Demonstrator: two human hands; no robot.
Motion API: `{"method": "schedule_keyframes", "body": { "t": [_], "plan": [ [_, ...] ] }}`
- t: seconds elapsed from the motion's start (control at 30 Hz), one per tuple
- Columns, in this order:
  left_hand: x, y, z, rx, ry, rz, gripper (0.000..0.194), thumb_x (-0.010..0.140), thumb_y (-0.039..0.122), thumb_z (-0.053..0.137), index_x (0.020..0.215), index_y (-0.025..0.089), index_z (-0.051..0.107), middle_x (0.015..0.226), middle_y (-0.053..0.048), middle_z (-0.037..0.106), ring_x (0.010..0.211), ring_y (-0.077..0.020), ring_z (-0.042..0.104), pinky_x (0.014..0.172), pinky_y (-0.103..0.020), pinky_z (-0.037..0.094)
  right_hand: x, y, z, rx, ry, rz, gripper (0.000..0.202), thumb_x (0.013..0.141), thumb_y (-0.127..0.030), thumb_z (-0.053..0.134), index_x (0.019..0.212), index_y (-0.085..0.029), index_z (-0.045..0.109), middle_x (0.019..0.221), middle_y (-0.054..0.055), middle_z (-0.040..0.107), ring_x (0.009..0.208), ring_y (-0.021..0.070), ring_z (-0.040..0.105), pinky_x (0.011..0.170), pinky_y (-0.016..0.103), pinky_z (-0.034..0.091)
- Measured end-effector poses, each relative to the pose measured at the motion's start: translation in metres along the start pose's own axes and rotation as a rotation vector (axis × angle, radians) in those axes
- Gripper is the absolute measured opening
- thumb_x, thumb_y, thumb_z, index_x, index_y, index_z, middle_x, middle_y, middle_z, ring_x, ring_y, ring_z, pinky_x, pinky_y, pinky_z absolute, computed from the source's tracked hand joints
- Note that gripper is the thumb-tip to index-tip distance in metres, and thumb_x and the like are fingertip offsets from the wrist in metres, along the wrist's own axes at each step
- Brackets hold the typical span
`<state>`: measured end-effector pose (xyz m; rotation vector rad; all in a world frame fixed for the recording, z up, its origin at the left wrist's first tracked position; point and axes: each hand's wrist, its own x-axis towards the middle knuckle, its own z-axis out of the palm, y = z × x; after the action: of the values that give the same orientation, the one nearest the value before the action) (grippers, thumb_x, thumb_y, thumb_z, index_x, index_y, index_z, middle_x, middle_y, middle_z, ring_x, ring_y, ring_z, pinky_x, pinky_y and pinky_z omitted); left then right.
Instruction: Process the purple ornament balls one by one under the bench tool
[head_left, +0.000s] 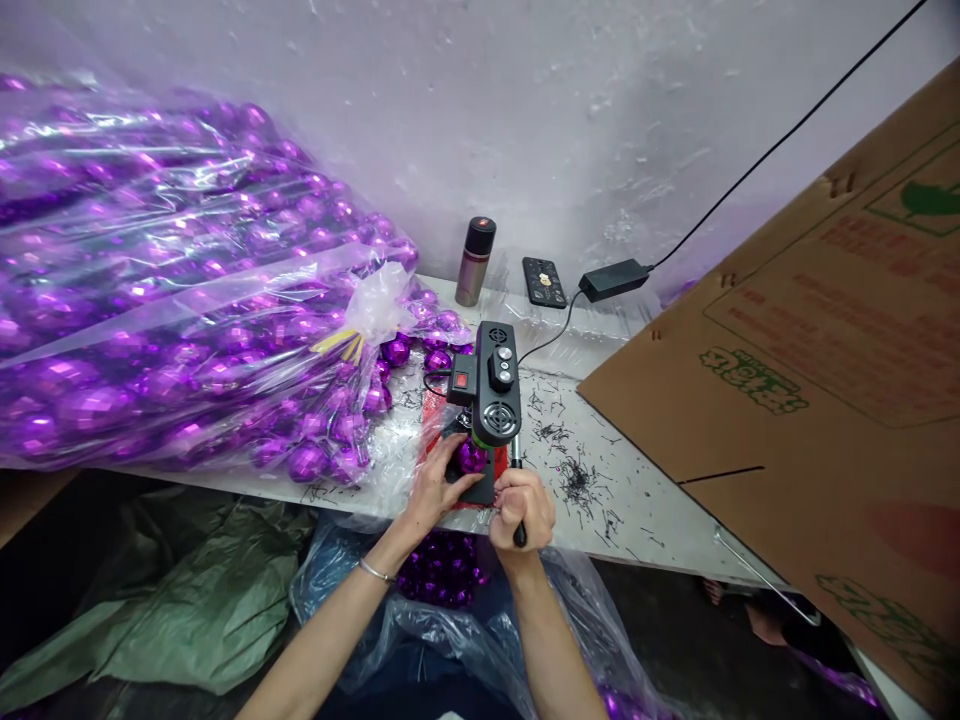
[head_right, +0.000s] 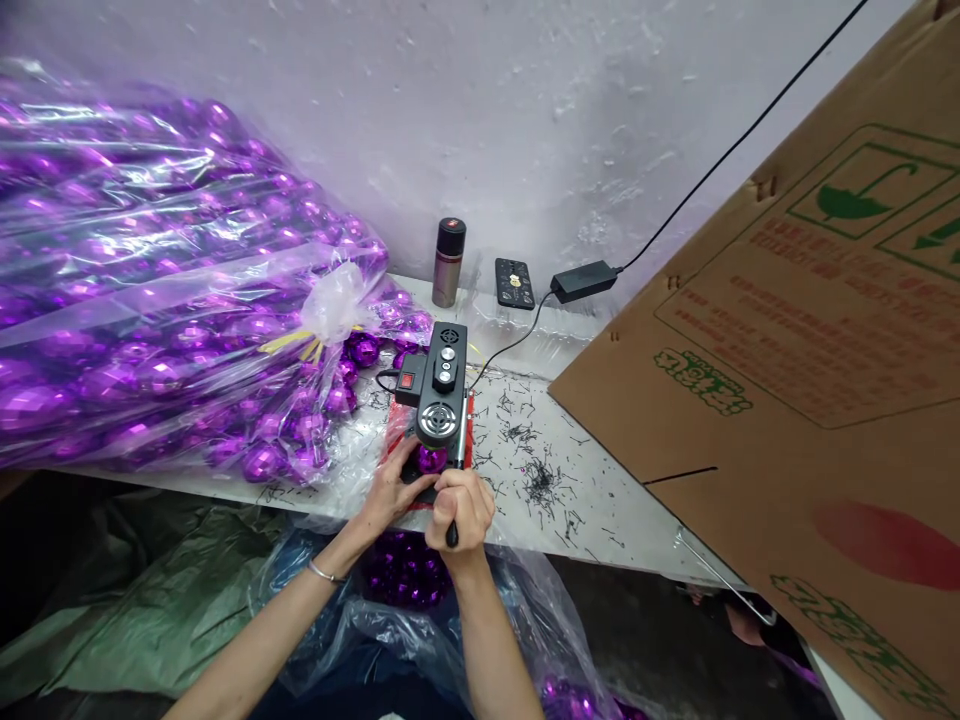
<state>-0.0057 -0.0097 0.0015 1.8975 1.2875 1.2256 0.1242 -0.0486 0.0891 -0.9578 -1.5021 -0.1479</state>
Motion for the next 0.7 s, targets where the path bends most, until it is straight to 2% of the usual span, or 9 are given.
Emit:
{"method": "schedule_keyframes", "body": {
  "t": [0.4, 0.7],
  "plan": [
    [-0.002, -0.004, 0.004, 0.007, 0.049, 0.069, 0.056, 0.089, 0.036, 0.076, 0.138, 0.021, 0.056, 0.134, -0.014, 0.069, 0.127, -0.0304, 0.066, 0.106, -0.048, 0.056, -0.006, 0.007, 0.0, -0.007, 0.005, -0.032, 0.031, 0.1, -0.017, 0.037, 0.072, -0.023, 0.047, 0.068, -0.001, 0.059, 0.06, 0.0123, 0.057, 0.064, 0.03, 0.051],
    [-0.003, -0.009, 0.01, 0.008, 0.033, 0.004, 0.06, 0.085, 0.033, 0.08, 0.139, 0.022, 0.056, 0.137, -0.014, 0.067, 0.13, -0.031, 0.065, 0.109, -0.05, 0.055, -0.013, 0.015, 0.002, 0.023, 0.025, -0.047, 0.033, 0.102, -0.019, 0.037, 0.071, -0.023, 0.046, 0.067, -0.002, 0.057, 0.059, 0.0128, 0.056, 0.063, 0.031, 0.05]
  ]
}}
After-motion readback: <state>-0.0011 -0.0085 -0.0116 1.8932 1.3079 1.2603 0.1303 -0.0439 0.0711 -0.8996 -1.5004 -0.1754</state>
